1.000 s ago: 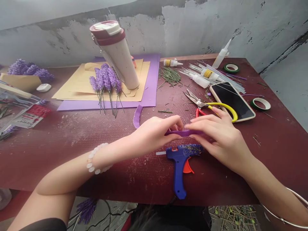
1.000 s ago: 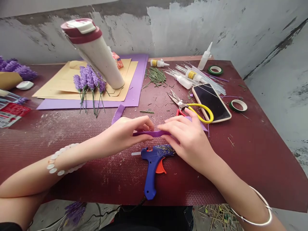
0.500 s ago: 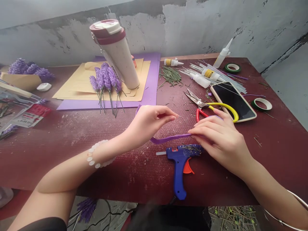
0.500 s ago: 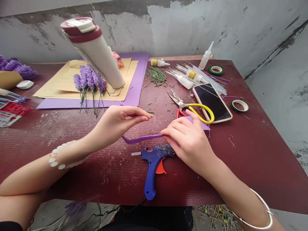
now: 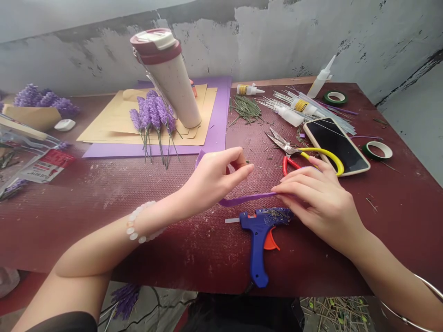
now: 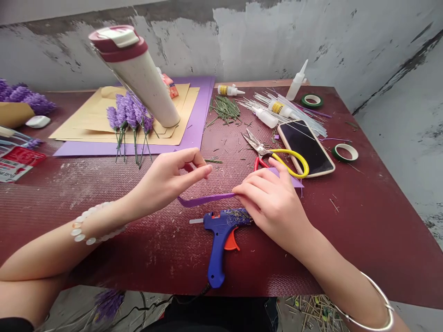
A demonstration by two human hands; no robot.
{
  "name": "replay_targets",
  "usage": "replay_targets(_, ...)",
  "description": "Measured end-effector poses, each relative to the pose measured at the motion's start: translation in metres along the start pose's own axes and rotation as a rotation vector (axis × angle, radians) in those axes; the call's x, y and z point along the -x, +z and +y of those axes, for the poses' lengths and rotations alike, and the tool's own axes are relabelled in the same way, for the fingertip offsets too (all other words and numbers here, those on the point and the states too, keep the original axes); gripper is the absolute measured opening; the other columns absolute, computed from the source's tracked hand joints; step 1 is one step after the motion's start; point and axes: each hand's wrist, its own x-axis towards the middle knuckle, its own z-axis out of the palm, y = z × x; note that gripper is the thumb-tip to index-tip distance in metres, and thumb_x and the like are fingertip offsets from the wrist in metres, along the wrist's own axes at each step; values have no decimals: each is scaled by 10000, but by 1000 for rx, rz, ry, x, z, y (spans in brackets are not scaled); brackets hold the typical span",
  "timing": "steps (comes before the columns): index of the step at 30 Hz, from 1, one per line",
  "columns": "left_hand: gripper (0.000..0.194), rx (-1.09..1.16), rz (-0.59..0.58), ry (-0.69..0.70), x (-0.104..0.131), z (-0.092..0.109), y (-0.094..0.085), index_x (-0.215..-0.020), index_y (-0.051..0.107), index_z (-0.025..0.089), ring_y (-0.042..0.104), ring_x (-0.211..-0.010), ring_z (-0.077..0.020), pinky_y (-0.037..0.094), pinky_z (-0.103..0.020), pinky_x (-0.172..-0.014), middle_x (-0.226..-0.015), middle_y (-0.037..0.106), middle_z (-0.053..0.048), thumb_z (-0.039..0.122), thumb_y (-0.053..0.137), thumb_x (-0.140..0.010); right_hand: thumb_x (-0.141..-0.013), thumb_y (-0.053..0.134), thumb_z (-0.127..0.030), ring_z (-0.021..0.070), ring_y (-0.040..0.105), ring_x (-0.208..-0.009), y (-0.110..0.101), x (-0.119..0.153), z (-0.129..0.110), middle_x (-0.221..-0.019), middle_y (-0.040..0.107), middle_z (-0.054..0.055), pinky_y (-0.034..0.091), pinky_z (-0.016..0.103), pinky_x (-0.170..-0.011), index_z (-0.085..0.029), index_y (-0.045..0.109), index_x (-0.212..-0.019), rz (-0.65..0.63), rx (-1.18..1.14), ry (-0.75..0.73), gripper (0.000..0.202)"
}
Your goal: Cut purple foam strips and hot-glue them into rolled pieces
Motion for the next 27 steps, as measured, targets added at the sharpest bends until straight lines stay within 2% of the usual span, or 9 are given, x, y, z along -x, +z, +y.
replay_targets(4, 382, -215, 12, 124, 0, -9, 4, -638, 507, 176, 394, -487, -69, 315, -215, -510, -545, 505, 61, 249, 536, -1011, -979, 613, -124, 209, 713, -810, -1, 0, 1, -835, 790, 27, 438, 552, -1068, -220, 663, -938, -2, 3, -9, 115)
replay_targets(10, 566, -557, 244, 438, 2, -23, 10, -582, 486, 178, 403, -469, -91, 258, -252, -490, -497, 504, 33, 527, 476, -1028, -981, 623, -143, 198, 716, -812, -2, 0, 3, -842, 793, 24, 423, 520, -1093, -209, 676, -937, -13, 16, -21, 95)
replay_targets(15, 285, -445, 189, 348, 2, -23, 10, -779, 632, 161, 664, -658, -122, 495, -221, -623, -737, 739, -20, 316, 584, -1013, -979, 623, -137, 197, 716, -808, -2, 0, 3, -840, 794, 25, 426, 519, -1090, -208, 672, -930, -7, 15, -23, 100)
replay_targets(17, 164, -344, 123, 320, 3, -26, 10, -948, 699, 160, 737, -759, -130, 568, -223, -718, -867, 799, -33, 180, 546, -1001, -977, 624, -133, 198, 716, -811, -1, 0, 3, -839, 794, 19, 427, 516, -1087, -213, 671, -931, -6, 13, -20, 103)
replay_targets(18, 245, -304, 85, 315, 3, -27, 10, -1094, 704, 164, 763, -845, -134, 591, -230, -781, -981, 814, -48, 103, 493, -985, -976, 626, -136, 197, 716, -810, -1, 0, 3, -836, 792, 13, 427, 513, -1086, -219, 671, -932, -8, 13, -18, 104)
replay_targets(20, 582, -272, -9, 303, 3, -29, 10, -1417, 561, 198, 727, -1149, -159, 584, -296, -976, -1331, 723, -91, -23, 388, -907, -973, 631, -143, 196, 715, -811, -1, 0, 3, -833, 791, 8, 426, 509, -1084, -225, 673, -933, -9, 16, -16, 100)
replay_targets(23, 815, -313, -108, 257, 1, -26, 9, -1572, 359, 306, 405, -1514, -258, 416, -562, -1181, -1656, 381, -91, -70, 349, -850, -976, 623, -144, 198, 714, -815, -1, 0, 3, -839, 792, 15, 431, 506, -1077, -222, 677, -930, -6, 24, -17, 105)
replay_targets(25, 656, -333, -91, 223, 0, -21, 8, -1497, 477, 290, 360, -1533, -301, 276, -713, -1197, -1605, 468, -100, -16, 376, -925, -979, 615, -143, 198, 714, -815, -1, 0, 3, -840, 794, 13, 432, 503, -1072, -226, 678, -930, -4, 24, -18, 115)
replay_targets(27, 383, -334, -35, 233, 1, -17, 8, -1293, 651, 231, 523, -1433, -290, 195, -738, -1215, -1360, 706, -95, 108, 412, -1019, -982, 613, -146, 196, 715, -813, 0, 0, 3, -836, 793, 7, 433, 498, -1068, -230, 677, -934, -5, 26, -23, 116)
